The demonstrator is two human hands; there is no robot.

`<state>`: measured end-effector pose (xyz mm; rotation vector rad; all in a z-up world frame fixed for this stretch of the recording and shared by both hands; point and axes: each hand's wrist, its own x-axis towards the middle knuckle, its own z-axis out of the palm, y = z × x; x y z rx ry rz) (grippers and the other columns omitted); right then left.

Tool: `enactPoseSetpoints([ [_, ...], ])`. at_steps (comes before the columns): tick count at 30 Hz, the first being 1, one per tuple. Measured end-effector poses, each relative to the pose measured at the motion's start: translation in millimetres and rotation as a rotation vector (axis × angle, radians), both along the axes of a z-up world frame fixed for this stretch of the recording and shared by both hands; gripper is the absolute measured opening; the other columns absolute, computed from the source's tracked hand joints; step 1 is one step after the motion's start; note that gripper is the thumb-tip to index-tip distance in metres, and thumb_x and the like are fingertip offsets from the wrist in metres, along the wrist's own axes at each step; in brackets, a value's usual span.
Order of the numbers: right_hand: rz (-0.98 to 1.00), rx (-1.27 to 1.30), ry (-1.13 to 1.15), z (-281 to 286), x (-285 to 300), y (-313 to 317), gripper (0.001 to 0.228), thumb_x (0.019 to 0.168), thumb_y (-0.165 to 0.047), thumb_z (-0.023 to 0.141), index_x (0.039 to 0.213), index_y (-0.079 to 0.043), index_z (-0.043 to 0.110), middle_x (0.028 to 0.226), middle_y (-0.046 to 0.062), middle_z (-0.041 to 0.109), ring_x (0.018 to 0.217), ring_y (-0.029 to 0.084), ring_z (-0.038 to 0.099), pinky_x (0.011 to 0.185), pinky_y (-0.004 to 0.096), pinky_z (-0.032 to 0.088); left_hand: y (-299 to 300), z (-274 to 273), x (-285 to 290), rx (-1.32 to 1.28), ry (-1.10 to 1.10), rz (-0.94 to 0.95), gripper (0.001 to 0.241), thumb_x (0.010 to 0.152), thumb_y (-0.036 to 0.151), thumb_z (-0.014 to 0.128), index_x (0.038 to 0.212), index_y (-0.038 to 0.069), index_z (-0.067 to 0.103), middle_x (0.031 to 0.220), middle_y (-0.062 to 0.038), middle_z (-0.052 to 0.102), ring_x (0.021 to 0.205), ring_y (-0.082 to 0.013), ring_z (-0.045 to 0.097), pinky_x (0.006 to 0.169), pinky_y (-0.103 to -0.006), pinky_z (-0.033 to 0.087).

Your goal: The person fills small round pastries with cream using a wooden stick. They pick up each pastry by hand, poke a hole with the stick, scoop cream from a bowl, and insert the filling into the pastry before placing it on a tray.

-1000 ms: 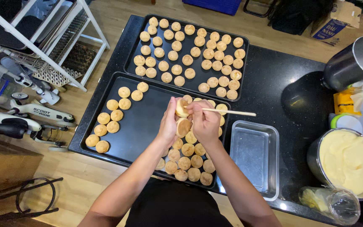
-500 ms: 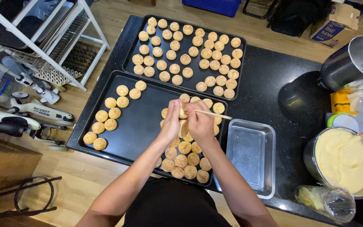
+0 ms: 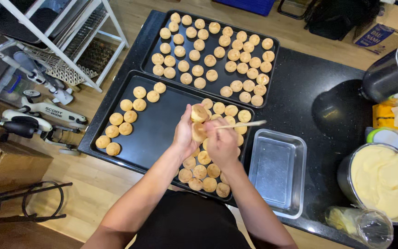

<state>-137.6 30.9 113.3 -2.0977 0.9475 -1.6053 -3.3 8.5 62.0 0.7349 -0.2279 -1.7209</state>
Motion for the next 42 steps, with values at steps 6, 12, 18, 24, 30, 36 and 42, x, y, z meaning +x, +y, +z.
enactPoseSetpoints([
  [6,0.064,0.325,-0.146,2,5,3,0.021,0.106,-0.009,0.057,0.087,-0.001,0.064,0.08,0.007,0.066,0.067,0.013,0.063,0.06,0.027,0.048,7,-1,-3,0.016,-0.067,0.06,0.048,0.11,0.047,0.035,0.131,0.009,0.053,0.1,-0.006,0.062,0.088,-0.0162,0.064,0.079,-0.0329,0.056],
  [12,0.053,0.446,-0.145,-4,0,5,0.027,0.107,-0.012,0.055,0.085,0.0,0.064,0.075,0.005,0.064,0.063,0.011,0.061,0.058,0.025,0.047,10,11,-3,-0.025,-0.105,-0.039,0.044,0.11,0.047,0.035,0.129,0.012,0.054,0.096,-0.005,0.06,0.081,-0.0134,0.062,0.072,-0.0302,0.055],
  [18,0.114,0.606,-0.309,-52,4,3,0.03,0.112,-0.02,0.051,0.091,-0.004,0.066,0.073,-0.001,0.056,0.064,0.007,0.051,0.058,0.023,0.041,3,-16,1,-0.115,-0.407,-0.049,0.043,0.111,0.044,0.036,0.13,0.012,0.057,0.1,-0.004,0.058,0.083,-0.0116,0.058,0.073,-0.0273,0.051],
  [24,-0.08,0.989,-0.842,-94,-14,-5,0.033,0.108,-0.034,0.049,0.085,-0.011,0.058,0.067,-0.003,0.051,0.05,0.006,0.043,0.046,0.024,0.038,-61,-107,41,-0.063,-1.08,0.107,0.038,0.106,0.042,0.048,0.124,0.008,0.049,0.103,-0.011,0.057,0.089,-0.0241,0.058,0.077,-0.0387,0.048],
  [30,-0.221,0.916,-0.867,-96,-47,1,0.037,0.108,-0.037,0.05,0.085,-0.01,0.059,0.067,-0.001,0.051,0.051,0.007,0.044,0.046,0.024,0.038,-115,-164,54,-0.146,-1.867,-0.022,0.05,0.094,0.04,0.069,0.128,0.008,0.052,0.12,-0.021,0.055,0.115,-0.0397,0.051,0.1,-0.0499,0.041],
  [36,-0.281,0.922,-0.845,-92,-60,2,0.039,0.109,-0.038,0.048,0.085,-0.009,0.059,0.067,-0.001,0.051,0.052,0.007,0.045,0.047,0.023,0.038,-91,-136,24,-0.21,-1.976,-0.105,0.051,0.095,0.049,0.065,0.127,0.01,0.06,0.129,-0.018,0.05,0.119,-0.0375,0.045,0.101,-0.0535,0.036],
  [42,-0.198,0.75,-0.663,-87,-42,-16,0.032,0.109,-0.029,0.05,0.087,-0.009,0.059,0.067,-0.003,0.052,0.051,0.004,0.042,0.046,0.021,0.032,-22,-52,-9,-0.535,-1.552,0.078,0.038,0.106,0.04,0.048,0.127,0.011,0.061,0.122,-0.012,0.061,0.112,-0.027,0.055,0.093,-0.0433,0.041],
])
